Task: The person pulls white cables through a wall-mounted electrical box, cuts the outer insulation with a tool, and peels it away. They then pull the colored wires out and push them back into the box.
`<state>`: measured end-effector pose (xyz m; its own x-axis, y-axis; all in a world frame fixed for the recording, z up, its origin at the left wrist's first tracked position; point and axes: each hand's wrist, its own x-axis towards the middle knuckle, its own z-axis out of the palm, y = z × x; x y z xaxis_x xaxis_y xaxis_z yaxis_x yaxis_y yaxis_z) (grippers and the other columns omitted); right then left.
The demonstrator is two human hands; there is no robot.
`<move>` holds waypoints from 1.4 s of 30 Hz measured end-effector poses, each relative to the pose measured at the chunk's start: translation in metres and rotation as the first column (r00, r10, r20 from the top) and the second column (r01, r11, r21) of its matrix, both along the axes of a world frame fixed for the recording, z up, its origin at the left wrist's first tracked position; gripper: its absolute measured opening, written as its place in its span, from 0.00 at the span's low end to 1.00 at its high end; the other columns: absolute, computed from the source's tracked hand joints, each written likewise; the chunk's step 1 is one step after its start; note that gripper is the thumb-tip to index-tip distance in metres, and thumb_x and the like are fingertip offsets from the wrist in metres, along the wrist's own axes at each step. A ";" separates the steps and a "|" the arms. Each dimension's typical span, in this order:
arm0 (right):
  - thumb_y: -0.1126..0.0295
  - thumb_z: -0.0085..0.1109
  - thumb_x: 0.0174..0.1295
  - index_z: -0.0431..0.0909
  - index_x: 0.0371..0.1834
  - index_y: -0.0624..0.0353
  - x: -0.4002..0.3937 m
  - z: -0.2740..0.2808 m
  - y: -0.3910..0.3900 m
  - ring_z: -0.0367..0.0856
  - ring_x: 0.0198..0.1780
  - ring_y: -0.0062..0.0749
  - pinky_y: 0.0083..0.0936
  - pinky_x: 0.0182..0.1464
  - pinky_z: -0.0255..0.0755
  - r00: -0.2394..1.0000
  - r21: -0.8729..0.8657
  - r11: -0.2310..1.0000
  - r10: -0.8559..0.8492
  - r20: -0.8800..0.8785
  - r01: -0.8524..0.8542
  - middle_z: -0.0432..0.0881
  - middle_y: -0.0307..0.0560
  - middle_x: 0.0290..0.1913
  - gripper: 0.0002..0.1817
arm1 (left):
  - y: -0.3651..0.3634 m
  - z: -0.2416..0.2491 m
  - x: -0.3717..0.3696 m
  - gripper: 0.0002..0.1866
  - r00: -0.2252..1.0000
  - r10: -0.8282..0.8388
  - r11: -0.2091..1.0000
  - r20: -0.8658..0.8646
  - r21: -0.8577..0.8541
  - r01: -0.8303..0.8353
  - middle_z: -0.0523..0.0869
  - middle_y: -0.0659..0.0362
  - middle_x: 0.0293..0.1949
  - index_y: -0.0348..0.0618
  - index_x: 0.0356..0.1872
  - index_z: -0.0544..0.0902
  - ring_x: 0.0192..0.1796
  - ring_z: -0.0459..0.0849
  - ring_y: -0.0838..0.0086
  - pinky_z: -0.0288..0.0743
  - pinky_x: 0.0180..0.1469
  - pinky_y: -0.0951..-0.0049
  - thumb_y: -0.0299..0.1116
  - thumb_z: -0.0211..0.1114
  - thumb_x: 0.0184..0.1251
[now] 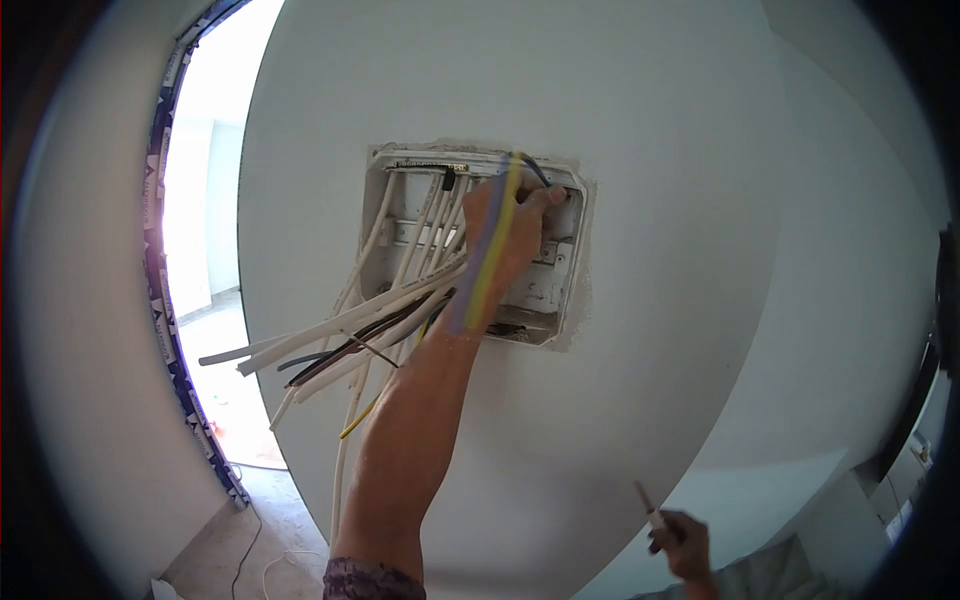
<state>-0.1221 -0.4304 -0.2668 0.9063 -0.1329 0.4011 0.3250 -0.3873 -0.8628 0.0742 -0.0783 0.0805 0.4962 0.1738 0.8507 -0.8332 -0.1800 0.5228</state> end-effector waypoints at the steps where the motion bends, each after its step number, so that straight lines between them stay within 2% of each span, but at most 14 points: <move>1: 0.72 0.68 0.67 0.84 0.57 0.70 0.001 0.034 0.002 0.86 0.30 0.24 0.25 0.35 0.81 0.999 -0.052 0.999 -0.011 0.043 0.013 0.89 0.43 0.31 0.17 | 0.000 0.000 -0.002 0.09 1.000 -0.013 1.000 -0.002 -0.005 0.013 0.90 0.57 0.27 0.35 0.35 0.88 0.25 0.86 0.79 0.79 0.29 0.75 0.31 0.77 0.68; 3: 0.73 0.67 0.67 0.85 0.57 0.69 -0.001 0.109 0.016 0.87 0.30 0.27 0.27 0.36 0.81 0.990 -0.229 0.970 -0.052 0.130 0.081 0.90 0.47 0.33 0.17 | 0.003 0.001 -0.005 0.09 0.993 -0.110 0.990 -0.040 -0.098 0.106 0.90 0.59 0.27 0.35 0.34 0.88 0.25 0.85 0.80 0.79 0.28 0.77 0.31 0.76 0.68; 4: 0.74 0.68 0.66 0.85 0.57 0.68 0.002 0.139 0.017 0.87 0.30 0.31 0.28 0.36 0.81 0.952 -0.398 0.901 -0.050 0.301 0.173 0.90 0.49 0.35 0.17 | 0.003 0.000 -0.006 0.09 0.992 -0.123 0.987 -0.039 -0.109 0.118 0.90 0.59 0.27 0.35 0.34 0.88 0.25 0.85 0.80 0.79 0.28 0.77 0.31 0.76 0.68; 5: 0.76 0.68 0.64 0.86 0.57 0.67 0.005 0.170 0.019 0.87 0.30 0.35 0.30 0.36 0.80 0.888 -0.536 0.795 -0.007 0.460 0.284 0.89 0.52 0.36 0.17 | 0.004 0.000 -0.006 0.09 0.984 -0.176 0.975 -0.028 -0.143 0.171 0.89 0.59 0.26 0.35 0.34 0.88 0.25 0.85 0.80 0.79 0.28 0.78 0.30 0.76 0.68; 7: 0.77 0.69 0.61 0.86 0.57 0.65 -0.009 0.250 0.058 0.86 0.32 0.43 0.34 0.38 0.79 0.800 -0.689 0.566 0.085 0.594 0.452 0.88 0.55 0.36 0.19 | 0.007 -0.001 -0.005 0.08 0.970 -0.242 0.953 -0.010 -0.190 0.236 0.89 0.59 0.26 0.35 0.34 0.88 0.25 0.85 0.80 0.79 0.28 0.79 0.29 0.77 0.68; 11: 0.75 0.68 0.63 0.88 0.53 0.59 -0.002 0.350 0.131 0.87 0.34 0.40 0.38 0.38 0.79 0.566 -0.645 0.193 0.341 0.750 0.739 0.87 0.51 0.34 0.15 | 0.008 -0.002 0.000 0.08 0.951 -0.300 0.913 0.081 -0.266 0.310 0.88 0.59 0.26 0.35 0.33 0.88 0.25 0.83 0.81 0.78 0.28 0.80 0.28 0.77 0.67; 13: 0.75 0.65 0.66 0.89 0.48 0.57 0.003 0.381 0.165 0.85 0.30 0.37 0.37 0.37 0.78 0.589 -0.628 -0.003 0.351 0.728 0.778 0.86 0.49 0.31 0.10 | 0.009 -0.003 0.001 0.08 0.943 -0.316 0.905 0.103 -0.265 0.333 0.88 0.60 0.26 0.35 0.32 0.87 0.25 0.82 0.82 0.77 0.28 0.80 0.28 0.78 0.67; 17: 0.77 0.62 0.65 0.88 0.38 0.58 0.028 0.419 0.207 0.83 0.28 0.34 0.36 0.37 0.78 0.515 -0.468 -0.221 0.459 0.724 0.856 0.85 0.47 0.28 0.06 | 0.017 -0.004 0.006 0.08 0.933 -0.347 0.877 0.096 -0.318 0.359 0.87 0.61 0.25 0.36 0.33 0.88 0.24 0.80 0.83 0.75 0.27 0.79 0.29 0.77 0.67; 19: 0.80 0.60 0.60 0.84 0.25 0.58 0.035 0.428 0.224 0.81 0.23 0.32 0.32 0.31 0.78 0.507 -0.369 -0.353 0.508 0.696 0.860 0.83 0.46 0.21 0.08 | 0.019 -0.005 0.008 0.08 0.933 -0.347 0.863 0.093 -0.357 0.357 0.87 0.62 0.24 0.36 0.33 0.88 0.23 0.80 0.83 0.75 0.27 0.79 0.30 0.77 0.68; 22: 0.82 0.60 0.52 0.79 0.16 0.58 0.045 0.436 0.243 0.77 0.16 0.29 0.28 0.23 0.75 0.591 -0.407 -0.442 0.455 0.666 0.799 0.77 0.43 0.13 0.10 | 0.019 -0.005 0.011 0.09 0.937 -0.321 0.878 0.137 -0.327 0.349 0.87 0.61 0.22 0.34 0.32 0.89 0.21 0.80 0.82 0.74 0.26 0.75 0.29 0.77 0.67; 25: 0.82 0.62 0.47 0.78 0.13 0.57 0.054 0.442 0.247 0.72 0.11 0.27 0.26 0.18 0.71 0.567 -0.345 -0.463 0.526 0.634 0.816 0.71 0.41 0.08 0.10 | 0.020 -0.005 0.013 0.09 0.933 -0.324 0.875 0.158 -0.325 0.359 0.86 0.61 0.22 0.35 0.33 0.88 0.22 0.79 0.82 0.73 0.27 0.75 0.30 0.77 0.66; 28: 0.82 0.64 0.46 0.78 0.13 0.57 0.054 0.440 0.257 0.74 0.12 0.26 0.25 0.17 0.71 0.620 -0.361 -0.536 0.451 0.641 0.763 0.71 0.41 0.08 0.10 | 0.019 -0.005 0.014 0.09 0.926 -0.345 0.869 0.154 -0.321 0.377 0.86 0.62 0.22 0.35 0.32 0.88 0.22 0.79 0.82 0.73 0.28 0.75 0.31 0.77 0.67; 34: 0.82 0.63 0.52 0.82 0.14 0.57 0.057 0.439 0.276 0.77 0.15 0.24 0.24 0.21 0.78 0.713 -0.423 -0.674 0.224 0.664 0.606 0.76 0.41 0.11 0.11 | 0.020 -0.005 0.010 0.08 0.916 -0.379 0.854 0.131 -0.331 0.401 0.86 0.65 0.24 0.39 0.33 0.89 0.24 0.78 0.85 0.74 0.27 0.80 0.32 0.77 0.68; 42: 0.79 0.66 0.57 0.86 0.18 0.58 0.061 0.431 0.283 0.81 0.16 0.25 0.24 0.22 0.81 0.711 -0.418 -0.682 0.213 0.671 0.600 0.80 0.44 0.13 0.10 | 0.020 -0.007 0.014 0.08 0.931 -0.334 0.883 0.149 -0.297 0.364 0.85 0.64 0.23 0.39 0.34 0.89 0.24 0.79 0.84 0.75 0.27 0.79 0.33 0.76 0.69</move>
